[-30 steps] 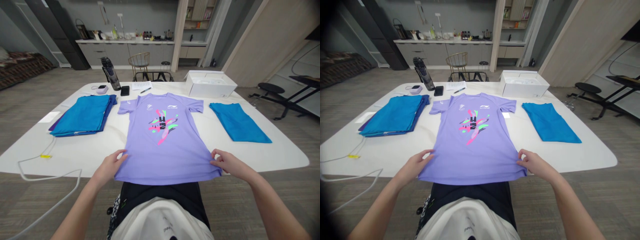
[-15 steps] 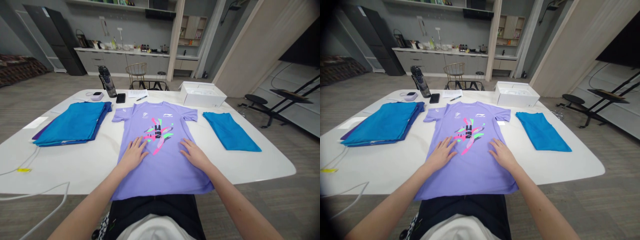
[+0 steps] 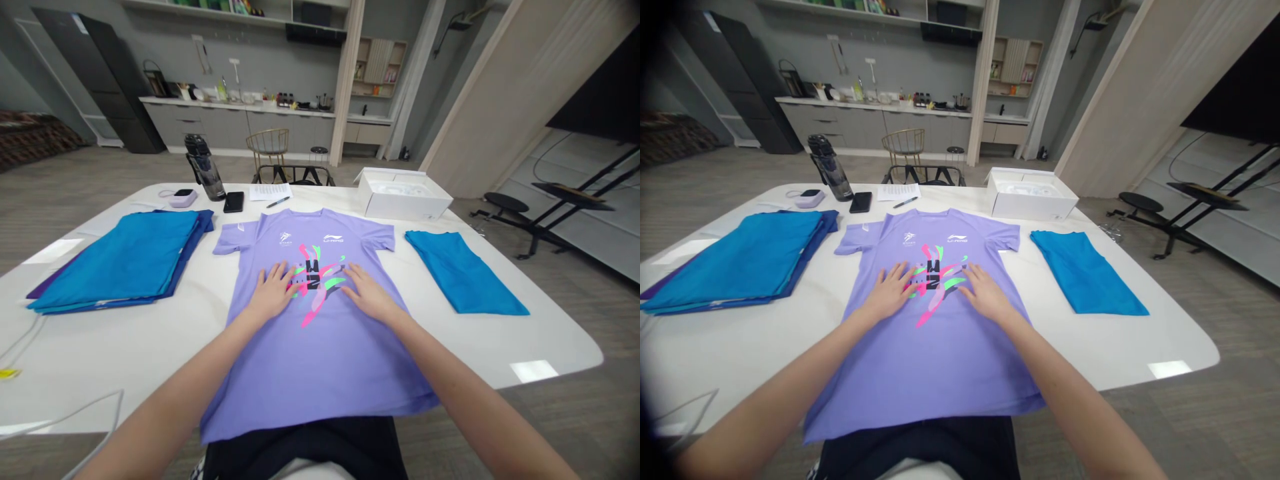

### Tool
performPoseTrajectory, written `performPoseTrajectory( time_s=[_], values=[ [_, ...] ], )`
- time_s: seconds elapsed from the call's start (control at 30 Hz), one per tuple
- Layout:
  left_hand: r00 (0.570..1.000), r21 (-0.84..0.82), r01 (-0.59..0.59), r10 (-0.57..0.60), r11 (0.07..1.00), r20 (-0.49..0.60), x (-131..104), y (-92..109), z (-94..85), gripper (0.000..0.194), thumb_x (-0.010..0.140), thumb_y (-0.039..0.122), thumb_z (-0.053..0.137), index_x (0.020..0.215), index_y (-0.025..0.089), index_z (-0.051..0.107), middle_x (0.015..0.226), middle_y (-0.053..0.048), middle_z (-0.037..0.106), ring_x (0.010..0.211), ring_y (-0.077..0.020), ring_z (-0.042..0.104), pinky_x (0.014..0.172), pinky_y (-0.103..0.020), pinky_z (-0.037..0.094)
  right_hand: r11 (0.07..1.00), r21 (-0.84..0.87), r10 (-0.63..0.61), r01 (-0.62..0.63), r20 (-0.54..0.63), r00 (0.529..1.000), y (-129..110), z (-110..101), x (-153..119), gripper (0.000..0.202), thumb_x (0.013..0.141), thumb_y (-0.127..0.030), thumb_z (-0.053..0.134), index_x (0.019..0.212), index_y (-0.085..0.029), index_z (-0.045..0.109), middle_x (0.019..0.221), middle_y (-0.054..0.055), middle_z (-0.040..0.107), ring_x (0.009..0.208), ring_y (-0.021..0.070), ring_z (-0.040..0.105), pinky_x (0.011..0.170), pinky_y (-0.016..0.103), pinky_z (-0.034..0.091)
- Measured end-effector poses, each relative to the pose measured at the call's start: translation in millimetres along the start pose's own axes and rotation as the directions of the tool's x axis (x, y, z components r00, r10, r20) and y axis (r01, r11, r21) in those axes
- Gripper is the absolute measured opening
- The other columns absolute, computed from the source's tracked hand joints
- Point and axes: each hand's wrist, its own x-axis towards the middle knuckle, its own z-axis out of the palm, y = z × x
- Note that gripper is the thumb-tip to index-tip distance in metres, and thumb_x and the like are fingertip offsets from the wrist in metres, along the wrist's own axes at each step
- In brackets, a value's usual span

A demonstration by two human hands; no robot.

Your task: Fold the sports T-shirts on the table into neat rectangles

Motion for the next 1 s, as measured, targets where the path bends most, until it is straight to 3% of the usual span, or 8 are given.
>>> performPoseTrajectory(
  time_s=[0.07,0.17,0.33,0.4,0.47,0.63,0.83,1.0],
  values=[
    [1.0,-0.004,0.007,-0.007,1.0,0.011,26.5,-1.2,2.7,0.063,0.104,0.057,0.021,0.159,0.03,0.034,0.168,-0.008,0.024,0.155,-0.0297,0.022,0.122,-0.06,0.016,0.998,0.067,-0.021,0.019,0.029,0.999,-3.5,3.8,30.6,0.065,0.105,-0.058,0.027,0.158,-0.021,0.036,0.167,0.009,0.026,0.154,0.0252,0.022,0.124,0.045,0.022],
    [0.998,-0.007,0.066,-0.066,0.998,0.005,46.9,-15.0,4.8,0.063,0.104,0.056,0.02,0.159,0.029,0.033,0.168,-0.007,0.026,0.155,-0.0293,0.022,0.123,-0.059,0.015,0.983,0.026,0.183,-0.184,0.03,0.983,9.1,10.4,57.4,0.065,0.105,-0.057,0.02,0.16,-0.024,0.031,0.167,0.01,0.026,0.154,0.0295,0.023,0.122,0.053,0.02],
    [0.972,0.036,0.227,-0.224,0.973,-0.065,42.5,-47.4,0.6,0.066,0.104,0.055,0.022,0.158,0.02,0.035,0.166,-0.014,0.028,0.153,-0.0317,0.025,0.122,-0.056,0.021,0.801,-0.147,0.571,-0.58,-0.103,0.815,45.5,17.6,55.8,0.075,0.103,-0.061,0.023,0.158,-0.012,0.033,0.164,0.025,0.027,0.151,0.0413,0.023,0.118,0.062,0.018],
    [0.967,0.056,0.239,-0.232,0.97,-0.105,43.8,-53.9,-1.6,0.067,0.103,0.055,0.024,0.158,0.018,0.036,0.165,-0.017,0.029,0.152,-0.0329,0.027,0.121,-0.057,0.022,0.795,-0.184,0.554,-0.579,-0.171,0.815,48.5,18.1,54.5,0.077,0.103,-0.059,0.025,0.156,-0.004,0.033,0.162,0.029,0.027,0.151,0.0412,0.021,0.119,0.061,0.013],
    [0.968,0.068,0.219,-0.207,0.973,-0.144,53.5,-56.6,-3.8,0.067,0.102,0.054,0.027,0.157,0.017,0.036,0.165,-0.017,0.029,0.152,-0.0329,0.027,0.121,-0.056,0.022,0.858,-0.201,0.43,-0.472,-0.222,0.875,44.3,16.7,61.5,0.073,0.104,-0.054,0.026,0.154,-0.001,0.034,0.162,0.029,0.027,0.153,0.0365,0.019,0.122,0.054,0.01],
    [0.948,0.044,0.286,-0.277,0.957,-0.156,103.4,-63.7,-8.9,0.069,0.1,0.053,0.033,0.159,0.017,0.033,0.168,-0.017,0.021,0.154,-0.0357,0.02,0.121,-0.058,0.02,0.968,-0.113,0.21,-0.225,-0.132,0.969,36.2,9.3,116.0,0.064,0.104,-0.05,0.029,0.155,-0.013,0.037,0.167,0.014,0.024,0.154,0.028,0.019,0.124,0.044,0.015],
    [0.845,-0.049,0.511,-0.512,0.858,-0.154,148.7,-100.0,-5.0,0.084,0.095,0.064,0.032,0.16,0.012,0.027,0.166,-0.023,0.023,0.152,-0.0414,0.022,0.12,-0.059,0.02,0.905,-0.015,0.424,-0.425,-0.058,0.904,62.6,7.2,177.9,0.068,0.105,-0.056,0.015,0.157,-0.015,0.033,0.167,0.015,0.024,0.152,0.0335,0.021,0.12,0.062,0.017],
    [0.86,-0.052,0.505,-0.507,0.862,-0.05,168.2,-133.2,-7.4,0.088,0.092,0.075,0.025,0.158,0.018,0.036,0.166,-0.017,0.026,0.154,-0.0376,0.021,0.121,-0.06,0.016,0.817,0.017,0.576,-0.576,0.013,0.817,86.7,2.4,206.1,0.076,0.099,-0.069,0.009,0.158,-0.029,0.034,0.169,0.007,0.021,0.151,0.039,0.017,0.112,0.079,0.011]
  ],
)
